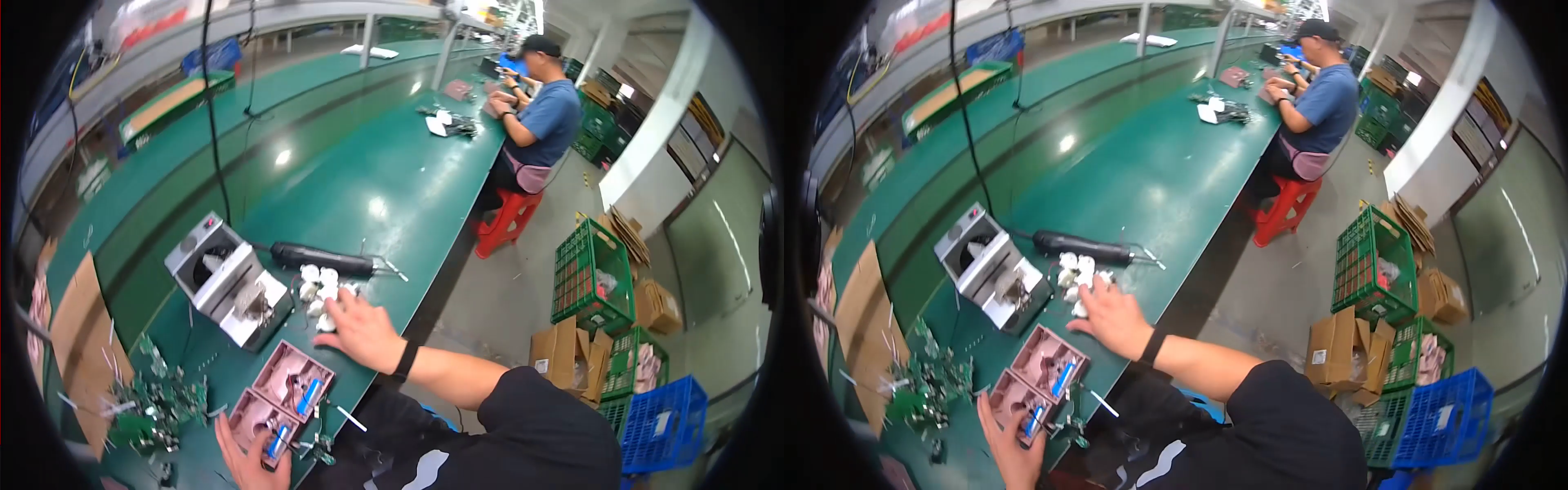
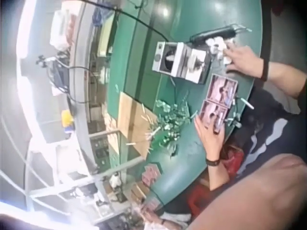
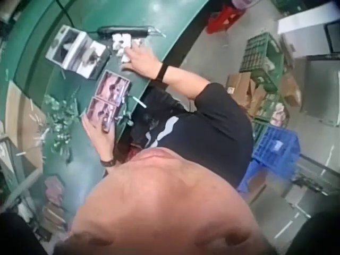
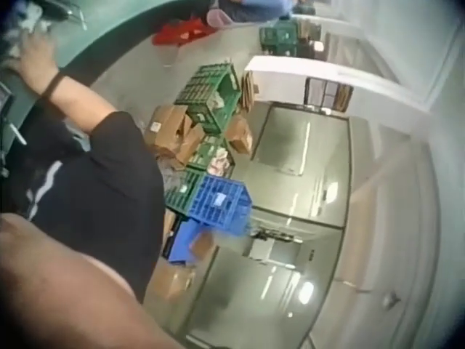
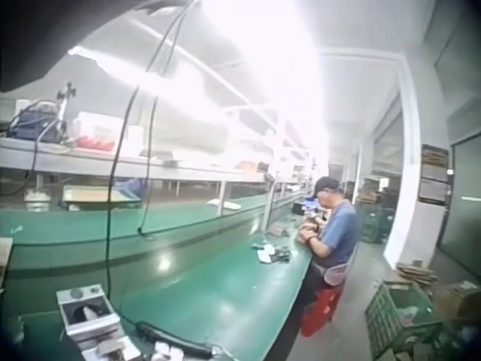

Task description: The person places a motor into a pink plastic housing, connects a circuit board to the internal wiring, and secures the components with a power screwdriver. He then repeats the entire assembly and fastening process for a second housing.

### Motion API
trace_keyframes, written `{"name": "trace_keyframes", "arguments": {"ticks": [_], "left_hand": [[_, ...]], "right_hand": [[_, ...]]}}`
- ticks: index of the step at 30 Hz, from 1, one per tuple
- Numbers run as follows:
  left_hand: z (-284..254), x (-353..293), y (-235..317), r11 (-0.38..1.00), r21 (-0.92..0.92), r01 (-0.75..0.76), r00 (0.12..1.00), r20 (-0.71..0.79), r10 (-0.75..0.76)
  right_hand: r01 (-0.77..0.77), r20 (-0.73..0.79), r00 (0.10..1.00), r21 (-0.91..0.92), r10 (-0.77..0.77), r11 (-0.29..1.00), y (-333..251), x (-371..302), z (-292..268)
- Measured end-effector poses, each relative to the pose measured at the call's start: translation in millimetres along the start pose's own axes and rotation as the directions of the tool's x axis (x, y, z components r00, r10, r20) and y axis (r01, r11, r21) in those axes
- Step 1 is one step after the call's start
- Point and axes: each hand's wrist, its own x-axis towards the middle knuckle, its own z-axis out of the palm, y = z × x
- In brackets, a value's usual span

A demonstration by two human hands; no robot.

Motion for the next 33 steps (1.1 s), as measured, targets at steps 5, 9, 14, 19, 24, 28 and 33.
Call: {"name": "trace_keyframes", "arguments": {"ticks": [5, 9, 14, 19, 24, 28, 33], "left_hand": [[-38.2, 6.6, -1.3, 0.997, 0.015, -0.076, 0.976, 0.207, 0.071], [-70.7, 9.6, 18.0, 0.994, -0.097, 0.053, 0.987, 0.158, -0.037], [-67.9, -12.8, 26.2, 0.916, -0.374, 0.146, 0.989, 0.050, -0.137], [-45.2, -20.8, 60.5, 0.790, -0.613, -0.007, 0.997, 0.059, 0.055], [-33.5, -31.9, 64.5, 0.725, -0.688, 0.003, 0.982, 0.138, 0.126], [-37.9, -28.1, 85.4, 0.717, -0.696, -0.040, 0.967, 0.154, 0.203], [-27.4, -37.7, 112.3, 0.636, -0.772, -0.002, 0.964, 0.167, 0.207]], "right_hand": [[0.066, -0.029, 0.997, -0.051, -0.067, 0.997, 14.7, 15.5, 12.7], [0.103, 0.255, 0.950, 0.289, -0.180, 0.952, 51.8, 59.6, -8.8], [0.091, 0.023, 0.993, 0.473, -0.115, 0.877, 56.6, 127.3, -30.3], [0.024, -0.105, 0.994, 0.525, 0.037, 0.851, 32.8, 92.5, -53.0], [0.242, -0.071, 0.970, 0.192, -0.232, 0.951, 23.5, -0.9, 7.1], [0.282, 0.047, 0.956, 0.119, -0.289, 0.952, 30.6, -3.2, 24.9], [0.430, 0.257, 0.867, 0.050, -0.427, 0.902, 37.9, 16.7, 11.6]]}}
